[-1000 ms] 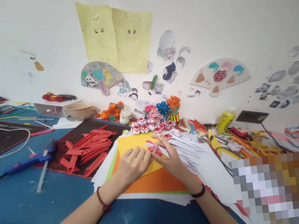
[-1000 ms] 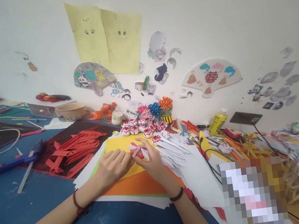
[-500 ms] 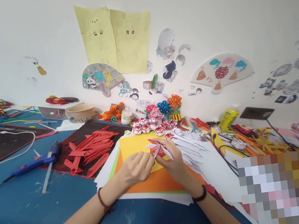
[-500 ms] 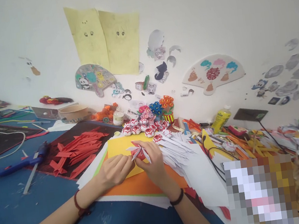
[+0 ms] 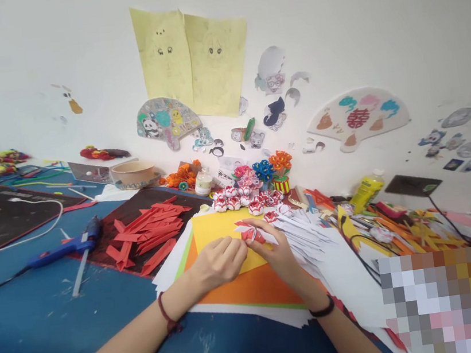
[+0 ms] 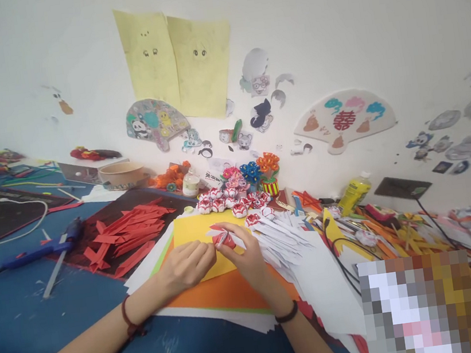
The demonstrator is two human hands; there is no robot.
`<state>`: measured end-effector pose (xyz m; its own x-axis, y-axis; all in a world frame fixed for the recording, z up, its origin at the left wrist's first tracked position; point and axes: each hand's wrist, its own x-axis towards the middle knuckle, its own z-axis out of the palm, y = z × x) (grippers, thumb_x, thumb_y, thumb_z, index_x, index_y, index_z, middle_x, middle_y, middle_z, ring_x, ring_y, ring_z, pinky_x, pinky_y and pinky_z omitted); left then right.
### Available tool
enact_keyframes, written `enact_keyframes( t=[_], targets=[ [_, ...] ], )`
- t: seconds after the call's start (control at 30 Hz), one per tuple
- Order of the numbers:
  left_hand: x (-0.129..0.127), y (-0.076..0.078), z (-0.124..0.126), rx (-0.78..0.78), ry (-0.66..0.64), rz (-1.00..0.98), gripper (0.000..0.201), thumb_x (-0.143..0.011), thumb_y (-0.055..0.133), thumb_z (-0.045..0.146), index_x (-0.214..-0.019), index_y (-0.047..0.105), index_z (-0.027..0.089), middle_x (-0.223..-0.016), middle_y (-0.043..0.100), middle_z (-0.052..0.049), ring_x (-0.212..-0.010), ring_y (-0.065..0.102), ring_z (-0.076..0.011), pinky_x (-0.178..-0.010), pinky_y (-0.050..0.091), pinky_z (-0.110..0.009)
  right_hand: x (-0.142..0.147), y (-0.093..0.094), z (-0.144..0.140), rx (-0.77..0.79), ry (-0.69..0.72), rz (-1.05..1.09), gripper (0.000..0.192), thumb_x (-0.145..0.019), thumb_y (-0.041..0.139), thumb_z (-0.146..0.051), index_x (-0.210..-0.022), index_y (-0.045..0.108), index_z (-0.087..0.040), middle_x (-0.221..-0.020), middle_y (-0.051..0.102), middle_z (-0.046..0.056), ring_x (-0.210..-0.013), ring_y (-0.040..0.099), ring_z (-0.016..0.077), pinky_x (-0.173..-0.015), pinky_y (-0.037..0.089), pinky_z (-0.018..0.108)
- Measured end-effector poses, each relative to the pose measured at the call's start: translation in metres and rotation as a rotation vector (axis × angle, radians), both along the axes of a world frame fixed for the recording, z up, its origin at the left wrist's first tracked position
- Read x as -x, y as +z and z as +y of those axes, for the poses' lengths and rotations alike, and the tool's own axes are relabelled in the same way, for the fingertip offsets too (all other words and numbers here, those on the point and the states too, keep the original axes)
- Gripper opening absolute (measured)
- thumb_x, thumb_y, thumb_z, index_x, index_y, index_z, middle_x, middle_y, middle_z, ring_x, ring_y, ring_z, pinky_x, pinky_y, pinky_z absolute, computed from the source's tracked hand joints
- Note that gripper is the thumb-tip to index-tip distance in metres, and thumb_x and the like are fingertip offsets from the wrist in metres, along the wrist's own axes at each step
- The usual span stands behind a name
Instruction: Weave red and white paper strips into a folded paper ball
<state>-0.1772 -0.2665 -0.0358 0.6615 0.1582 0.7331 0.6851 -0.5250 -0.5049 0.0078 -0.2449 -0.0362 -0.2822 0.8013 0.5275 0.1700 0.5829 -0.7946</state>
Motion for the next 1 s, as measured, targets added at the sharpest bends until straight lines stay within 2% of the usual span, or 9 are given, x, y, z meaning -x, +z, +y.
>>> enact_keyframes(
  t=[0.13, 0.2, 0.3, 0.37, 0.57, 0.7, 0.8, 0.93, 1.0],
  targets=[
    [0.000, 0.003, 0.002, 0.095, -0.043, -0.078, 0.019, -0.095, 0.046, 0.008, -0.079, 0.051, 0.016, -0.063, 0.051, 0.002, -0.055, 0.047, -0.0129, -0.053, 0.032, -0.029, -0.004, 0.002, 0.002, 0.167, 0.060, 0.079, 0.039, -0.085, 0.069, -0.042, -0.121, 0.066, -0.026, -0.128, 0.064, 0.007, -0.123, 0.055, 0.0258, -0.100, 0.047, 0.039],
    [0.002, 0.005, 0.004, 0.183, -0.100, -0.187, 0.017, -0.096, 0.049, 0.011, -0.080, 0.053, 0.017, -0.065, 0.054, 0.001, -0.059, 0.050, -0.0126, -0.056, 0.034, -0.028, -0.008, 0.002, 0.003, 0.234, 0.092, 0.091, 0.044, -0.084, 0.070, -0.045, -0.122, 0.064, -0.025, -0.126, 0.063, 0.008, -0.114, 0.059, 0.0245, -0.090, 0.052, 0.036],
    [0.006, 0.009, 0.007, 0.321, -0.222, -0.425, 0.004, -0.095, 0.053, 0.016, -0.094, 0.057, 0.017, -0.080, 0.064, -0.003, -0.073, 0.058, -0.0143, -0.067, 0.042, -0.027, -0.012, 0.003, 0.006, 0.290, 0.185, 0.098, 0.054, -0.082, 0.071, -0.051, -0.127, 0.061, -0.023, -0.099, 0.068, 0.006, -0.084, 0.065, 0.0189, -0.073, 0.053, 0.032],
    [0.009, 0.013, 0.007, 0.423, -0.286, -0.528, 0.010, -0.095, 0.057, 0.021, -0.104, 0.057, 0.016, -0.094, 0.067, -0.006, -0.086, 0.060, -0.0164, -0.077, 0.045, -0.029, -0.013, 0.003, 0.008, 0.309, 0.252, 0.108, 0.061, -0.081, 0.070, -0.055, -0.130, 0.058, -0.022, -0.083, 0.067, 0.003, -0.073, 0.064, 0.0175, -0.068, 0.051, 0.031],
    [0.007, 0.027, 0.003, 0.690, -0.379, -0.421, 0.019, -0.098, 0.054, 0.033, -0.106, 0.063, 0.018, -0.095, 0.069, -0.006, -0.084, 0.056, -0.0176, -0.079, 0.042, -0.032, -0.017, 0.001, 0.007, 0.341, 0.351, 0.169, 0.072, -0.077, 0.069, -0.065, -0.132, 0.056, -0.022, -0.072, 0.064, 0.001, -0.072, 0.062, 0.0190, -0.068, 0.048, 0.030],
    [0.007, 0.025, 0.003, 0.697, -0.477, -0.470, 0.014, -0.098, 0.055, 0.027, -0.102, 0.065, 0.018, -0.089, 0.070, -0.004, -0.081, 0.054, -0.0163, -0.077, 0.042, -0.029, -0.018, -0.005, 0.011, 0.421, 0.396, 0.211, 0.071, -0.077, 0.065, -0.070, -0.128, 0.058, -0.022, -0.077, 0.065, 0.002, -0.071, 0.060, 0.0183, -0.069, 0.048, 0.031],
    [0.008, 0.019, 0.007, 0.582, -0.441, -0.516, 0.011, -0.098, 0.055, 0.018, -0.096, 0.065, 0.017, -0.083, 0.070, -0.002, -0.074, 0.051, -0.0150, -0.072, 0.040, -0.028, -0.014, -0.007, 0.016, 0.379, 0.225, 0.249, 0.059, -0.079, 0.065, -0.066, -0.119, 0.059, -0.023, -0.087, 0.064, 0.003, -0.077, 0.060, 0.0180, -0.072, 0.048, 0.032],
    [0.009, 0.010, 0.012, 0.488, -0.316, -0.498, 0.010, -0.097, 0.056, 0.018, -0.094, 0.065, 0.016, -0.077, 0.067, -0.003, -0.072, 0.048, -0.0151, -0.068, 0.038, -0.027, -0.011, -0.001, 0.016, 0.015, -0.360, 0.220, 0.033, -0.076, 0.076, -0.046, -0.090, 0.057, -0.022, -0.083, 0.057, -0.001, -0.075, 0.054, 0.0149, -0.070, 0.044, 0.027],
    [0.009, 0.008, 0.013, 0.451, -0.275, -0.483, 0.011, -0.097, 0.055, 0.018, -0.093, 0.065, 0.016, -0.074, 0.066, -0.002, -0.069, 0.047, -0.0149, -0.067, 0.038, -0.027, -0.010, 0.005, 0.010, -0.144, -0.402, 0.079, 0.024, -0.082, 0.071, -0.037, -0.076, 0.055, -0.021, -0.072, 0.053, -0.003, -0.067, 0.048, 0.0132, -0.066, 0.040, 0.027]
  ],
)
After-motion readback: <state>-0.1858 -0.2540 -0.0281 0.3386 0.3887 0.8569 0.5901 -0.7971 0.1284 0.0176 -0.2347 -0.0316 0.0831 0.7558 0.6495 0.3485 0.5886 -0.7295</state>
